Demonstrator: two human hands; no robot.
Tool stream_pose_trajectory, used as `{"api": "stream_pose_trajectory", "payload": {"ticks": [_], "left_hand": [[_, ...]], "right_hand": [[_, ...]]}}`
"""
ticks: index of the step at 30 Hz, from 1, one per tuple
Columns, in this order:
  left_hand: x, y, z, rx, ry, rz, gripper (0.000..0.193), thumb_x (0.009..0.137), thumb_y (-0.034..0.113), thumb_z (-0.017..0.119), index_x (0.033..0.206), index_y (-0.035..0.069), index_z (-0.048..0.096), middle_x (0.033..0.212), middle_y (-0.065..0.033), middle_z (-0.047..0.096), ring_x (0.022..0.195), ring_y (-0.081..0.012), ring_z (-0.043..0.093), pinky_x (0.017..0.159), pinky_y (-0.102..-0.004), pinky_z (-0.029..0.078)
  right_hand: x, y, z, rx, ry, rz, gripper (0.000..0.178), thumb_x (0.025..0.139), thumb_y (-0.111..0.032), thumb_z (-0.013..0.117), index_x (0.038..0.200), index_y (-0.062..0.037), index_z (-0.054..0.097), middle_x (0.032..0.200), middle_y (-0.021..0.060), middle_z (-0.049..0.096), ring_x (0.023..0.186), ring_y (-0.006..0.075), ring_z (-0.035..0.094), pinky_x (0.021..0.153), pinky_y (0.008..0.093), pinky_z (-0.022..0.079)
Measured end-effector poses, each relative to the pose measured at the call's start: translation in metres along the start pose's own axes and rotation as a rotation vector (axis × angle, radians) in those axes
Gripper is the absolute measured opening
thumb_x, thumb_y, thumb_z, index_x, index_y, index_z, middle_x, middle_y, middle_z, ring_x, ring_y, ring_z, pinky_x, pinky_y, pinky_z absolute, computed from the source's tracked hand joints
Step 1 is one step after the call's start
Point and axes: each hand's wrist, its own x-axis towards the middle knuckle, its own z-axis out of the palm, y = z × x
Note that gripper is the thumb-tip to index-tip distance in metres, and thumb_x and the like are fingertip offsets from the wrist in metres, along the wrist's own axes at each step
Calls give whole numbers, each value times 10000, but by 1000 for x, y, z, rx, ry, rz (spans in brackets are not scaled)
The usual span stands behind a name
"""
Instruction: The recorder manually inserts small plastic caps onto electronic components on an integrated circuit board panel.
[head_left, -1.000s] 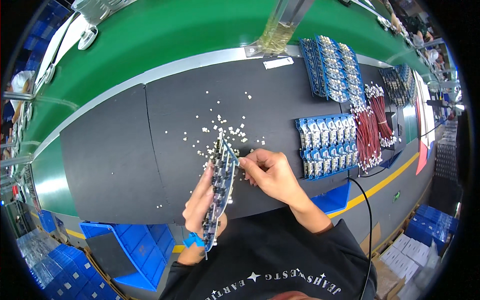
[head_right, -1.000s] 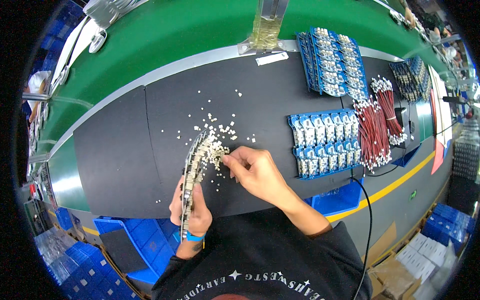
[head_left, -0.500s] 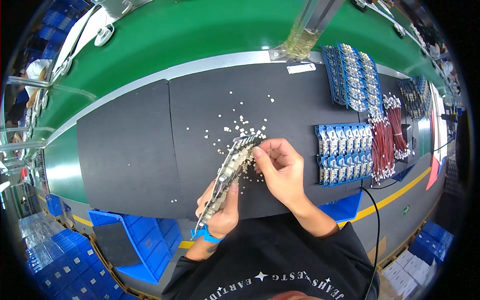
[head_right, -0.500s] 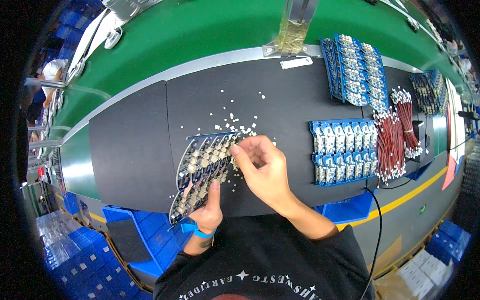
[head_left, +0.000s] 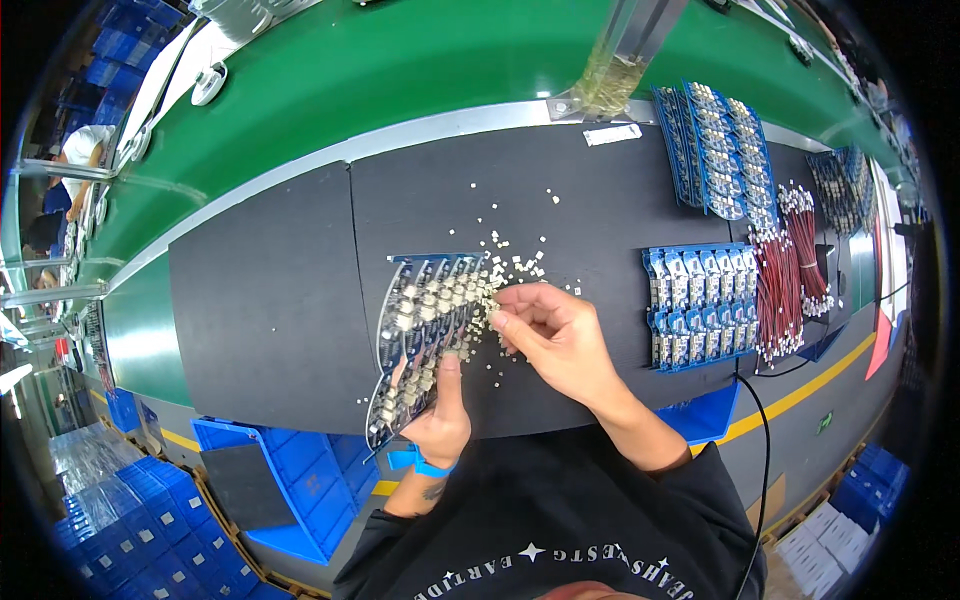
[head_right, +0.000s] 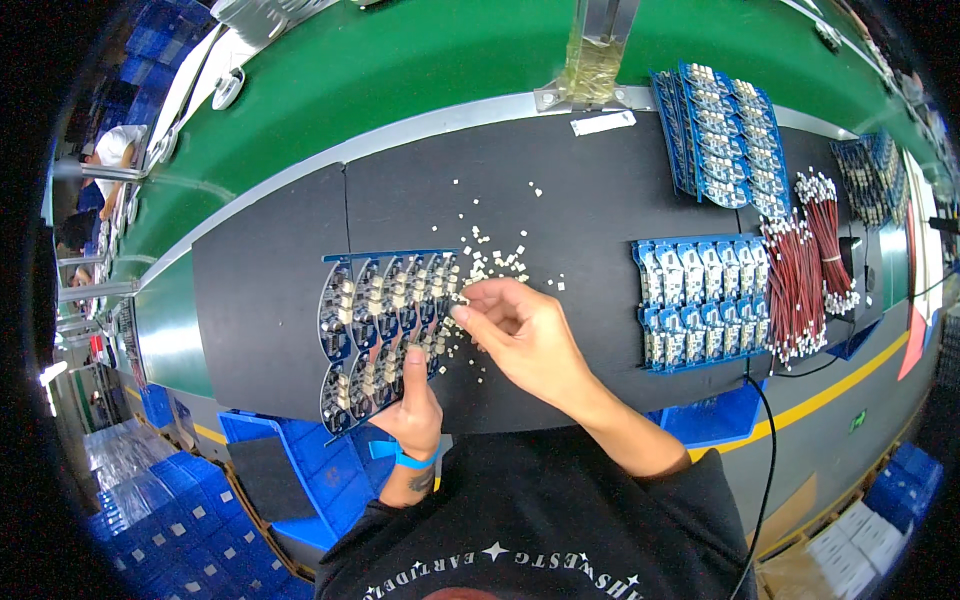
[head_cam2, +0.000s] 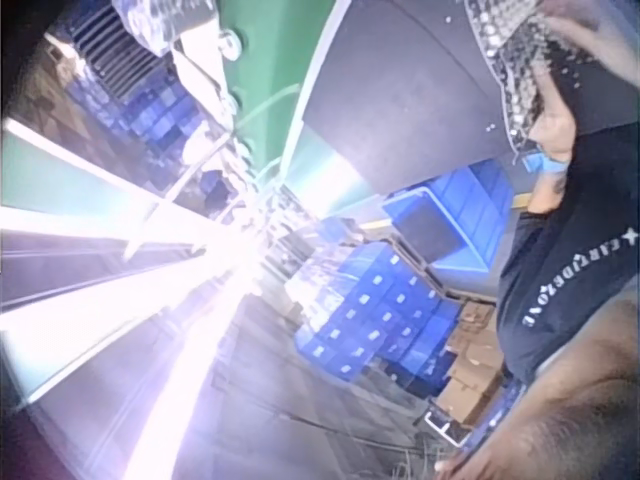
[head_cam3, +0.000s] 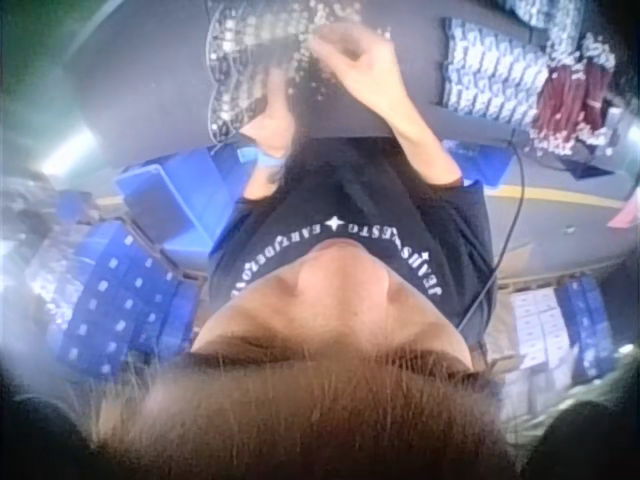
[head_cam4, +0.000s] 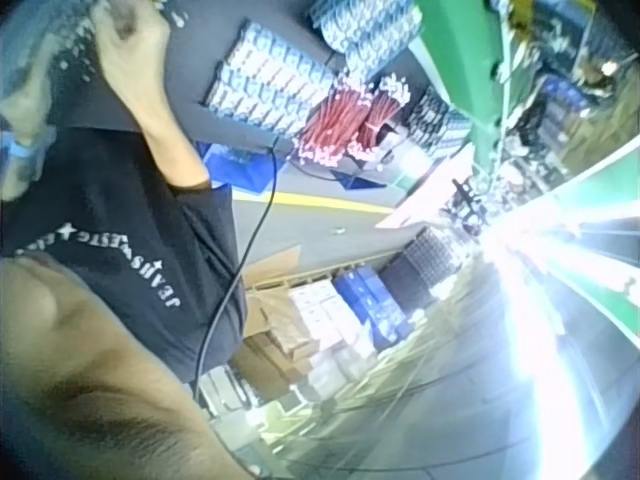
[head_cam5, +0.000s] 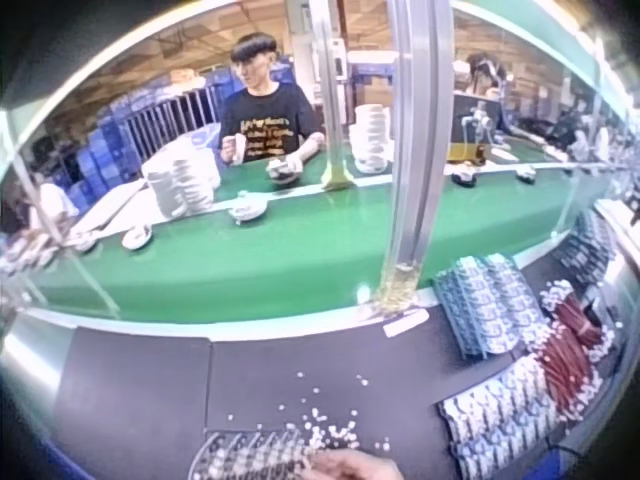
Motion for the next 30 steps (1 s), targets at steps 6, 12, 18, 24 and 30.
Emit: {"api": "stream_pose_trajectory", "payload": {"ticks": [6,12,18,24,30], "left_hand": [[-1,19,-2,291,-144,51,188,781,-56,634,951,-103,569,962,-202,638,879,-237,635,789,-297,486],[-2,6,3,238,-295,350,316,784,-102,566,1084,-36,492,1068,-310,575,1002,-441,570,806,-415,507],[4,11,4,314,-101,121,81,800,-58,592,879,-78,594,868,-223,653,762,-239,660,669,-316,518],[-3,-3,2,194,-178,226,260,830,-3,600,1074,-76,546,977,-146,637,901,-193,597,814,-297,450],[6,6,4,271,-22,79,57,776,-70,621,826,-88,600,922,-226,650,819,-279,660,717,-316,517]], "right_hand": [[12,2,0,105,-65,125,199,864,-134,616,910,55,576,687,39,599,551,64,527,492,201,422],[9,-7,-11,-120,-66,155,148,879,-110,584,874,38,579,652,29,586,557,52,533,490,185,422],[-1,-14,-5,90,-39,15,155,868,-109,607,909,40,595,713,36,611,583,57,546,516,190,442],[5,-25,-2,148,-145,109,181,874,-129,606,935,41,596,726,34,609,593,57,551,528,192,451],[-1,-16,-10,25,-107,88,177,869,-130,614,932,34,589,720,26,599,594,54,550,529,191,451]]}}
